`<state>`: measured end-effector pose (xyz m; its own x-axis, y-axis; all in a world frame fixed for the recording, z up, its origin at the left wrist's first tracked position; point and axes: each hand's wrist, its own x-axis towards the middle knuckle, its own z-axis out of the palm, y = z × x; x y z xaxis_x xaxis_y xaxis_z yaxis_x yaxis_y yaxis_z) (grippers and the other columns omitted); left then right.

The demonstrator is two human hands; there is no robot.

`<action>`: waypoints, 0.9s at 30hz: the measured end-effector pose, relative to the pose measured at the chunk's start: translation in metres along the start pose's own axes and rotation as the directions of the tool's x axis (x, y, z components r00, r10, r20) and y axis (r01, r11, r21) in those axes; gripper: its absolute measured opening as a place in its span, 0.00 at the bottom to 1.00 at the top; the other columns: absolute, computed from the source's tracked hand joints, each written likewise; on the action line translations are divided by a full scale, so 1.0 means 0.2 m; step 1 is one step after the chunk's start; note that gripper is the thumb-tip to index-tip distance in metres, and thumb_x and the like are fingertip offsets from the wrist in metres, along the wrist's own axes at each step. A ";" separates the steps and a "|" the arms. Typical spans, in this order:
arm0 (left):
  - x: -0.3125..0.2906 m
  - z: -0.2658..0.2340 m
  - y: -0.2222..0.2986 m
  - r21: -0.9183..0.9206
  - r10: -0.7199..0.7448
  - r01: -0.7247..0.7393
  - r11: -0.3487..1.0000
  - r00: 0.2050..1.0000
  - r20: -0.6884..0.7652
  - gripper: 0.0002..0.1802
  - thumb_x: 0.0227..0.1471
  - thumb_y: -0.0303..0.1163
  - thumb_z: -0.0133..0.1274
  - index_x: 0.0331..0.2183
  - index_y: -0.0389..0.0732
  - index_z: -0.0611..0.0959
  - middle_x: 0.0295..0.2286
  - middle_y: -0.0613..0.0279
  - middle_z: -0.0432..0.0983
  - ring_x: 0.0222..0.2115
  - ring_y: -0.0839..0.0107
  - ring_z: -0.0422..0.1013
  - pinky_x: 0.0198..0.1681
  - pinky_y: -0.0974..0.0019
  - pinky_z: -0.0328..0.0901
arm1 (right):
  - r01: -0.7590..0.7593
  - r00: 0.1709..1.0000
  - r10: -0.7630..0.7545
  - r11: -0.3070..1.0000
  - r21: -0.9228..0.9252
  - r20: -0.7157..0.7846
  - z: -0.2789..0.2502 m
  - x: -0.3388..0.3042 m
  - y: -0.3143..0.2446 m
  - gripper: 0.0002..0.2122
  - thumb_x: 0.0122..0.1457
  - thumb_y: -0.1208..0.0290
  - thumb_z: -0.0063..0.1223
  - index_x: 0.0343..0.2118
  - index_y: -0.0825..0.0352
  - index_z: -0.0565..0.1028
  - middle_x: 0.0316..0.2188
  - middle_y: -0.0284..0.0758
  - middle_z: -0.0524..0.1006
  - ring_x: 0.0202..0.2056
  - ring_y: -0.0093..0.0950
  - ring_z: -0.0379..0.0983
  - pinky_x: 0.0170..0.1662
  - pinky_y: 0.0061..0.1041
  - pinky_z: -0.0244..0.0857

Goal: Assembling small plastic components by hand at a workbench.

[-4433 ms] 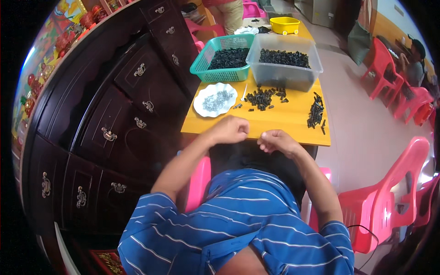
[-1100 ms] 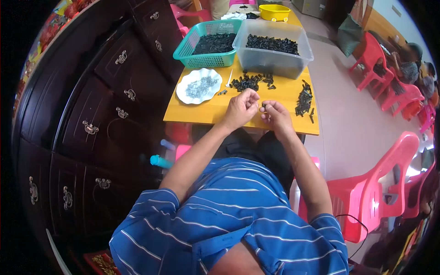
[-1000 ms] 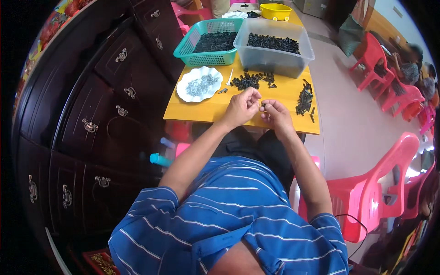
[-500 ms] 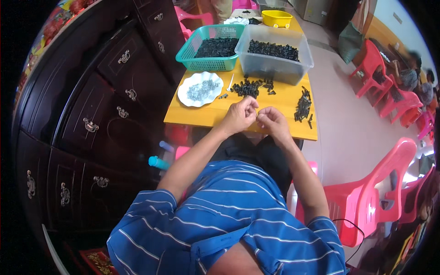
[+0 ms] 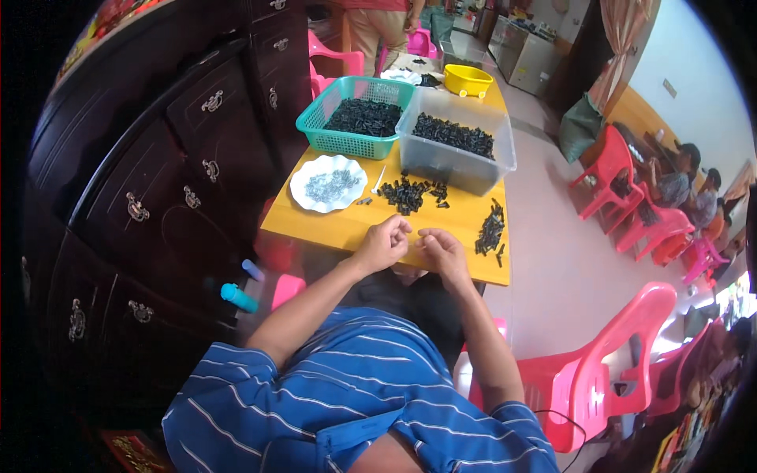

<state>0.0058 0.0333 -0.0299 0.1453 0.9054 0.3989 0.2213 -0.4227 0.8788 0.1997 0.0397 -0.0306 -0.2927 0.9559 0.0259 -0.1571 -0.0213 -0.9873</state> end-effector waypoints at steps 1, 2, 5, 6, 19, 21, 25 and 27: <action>0.00 0.00 0.01 0.003 -0.002 0.002 1.000 1.000 0.001 0.09 0.51 0.22 0.54 0.37 0.35 0.76 0.22 0.63 0.75 0.22 0.78 0.71 0.27 0.70 0.66 | 0.001 1.000 -0.001 1.000 -0.016 0.008 -0.01 0.00 0.00 0.10 0.69 0.69 0.49 0.48 0.67 0.73 0.34 0.31 0.80 0.32 0.18 0.74 0.39 0.16 0.68; 0.00 0.00 0.02 0.006 -0.005 0.005 1.000 1.000 0.002 0.10 0.51 0.22 0.54 0.37 0.35 0.75 0.22 0.63 0.75 0.22 0.78 0.72 0.27 0.70 0.66 | -0.010 1.000 0.010 1.000 0.023 0.018 -0.01 0.00 0.01 0.09 0.70 0.69 0.47 0.47 0.66 0.72 0.36 0.32 0.80 0.33 0.19 0.74 0.40 0.17 0.69; 0.00 0.00 0.03 -0.009 0.020 -0.020 1.000 1.000 0.019 0.10 0.51 0.19 0.53 0.38 0.35 0.74 0.24 0.65 0.73 0.24 0.81 0.70 0.28 0.73 0.66 | -0.052 0.998 0.052 0.998 0.028 0.020 0.01 -0.01 -0.02 0.07 0.71 0.69 0.44 0.45 0.65 0.68 0.40 0.35 0.80 0.35 0.21 0.76 0.42 0.19 0.71; -0.01 0.00 0.03 -0.015 0.021 -0.021 1.000 1.000 0.007 0.10 0.51 0.19 0.53 0.38 0.35 0.74 0.24 0.65 0.73 0.24 0.81 0.70 0.28 0.73 0.66 | -0.069 0.998 0.069 0.997 0.038 -0.007 0.02 -0.02 -0.04 0.07 0.71 0.69 0.44 0.46 0.65 0.68 0.40 0.35 0.80 0.35 0.21 0.76 0.42 0.19 0.71; -0.01 0.00 0.11 0.001 0.056 -0.056 0.998 0.998 0.042 0.11 0.51 0.20 0.53 0.39 0.35 0.75 0.23 0.64 0.75 0.23 0.80 0.71 0.27 0.73 0.66 | -0.062 0.996 0.053 0.990 0.126 0.073 0.01 -0.03 -0.02 0.05 0.67 0.71 0.52 0.42 0.64 0.73 0.29 0.27 0.74 0.29 0.17 0.69 0.34 0.17 0.64; -0.02 0.01 0.11 -0.008 0.049 -0.048 0.999 0.997 0.053 0.11 0.51 0.20 0.52 0.39 0.36 0.75 0.23 0.64 0.75 0.23 0.80 0.71 0.27 0.72 0.66 | -0.069 0.995 0.057 0.987 0.144 0.081 0.02 -0.03 -0.01 0.05 0.66 0.71 0.53 0.41 0.64 0.73 0.29 0.27 0.74 0.29 0.17 0.69 0.33 0.16 0.64; -0.02 0.00 0.10 0.023 0.069 -0.069 0.997 0.997 0.017 0.12 0.50 0.20 0.52 0.39 0.36 0.75 0.23 0.65 0.74 0.23 0.81 0.71 0.27 0.72 0.66 | -0.092 0.993 0.080 0.983 0.156 0.086 0.01 -0.03 -0.01 0.05 0.66 0.69 0.53 0.39 0.63 0.74 0.28 0.26 0.75 0.28 0.17 0.70 0.32 0.16 0.65; 0.00 -0.01 0.10 0.022 0.100 -0.101 0.995 0.995 0.013 0.12 0.50 0.20 0.53 0.39 0.36 0.75 0.23 0.65 0.73 0.24 0.81 0.71 0.28 0.72 0.67 | -0.093 0.994 0.084 0.987 0.135 0.070 0.01 -0.03 -0.04 0.05 0.66 0.69 0.53 0.39 0.63 0.74 0.28 0.26 0.74 0.28 0.17 0.70 0.33 0.17 0.66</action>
<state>0.0082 0.0242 -0.0126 0.1798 0.8578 0.4816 0.2265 -0.5125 0.8283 0.2005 0.0333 -0.0226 -0.3704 0.9277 -0.0459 -0.2548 -0.1490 -0.9554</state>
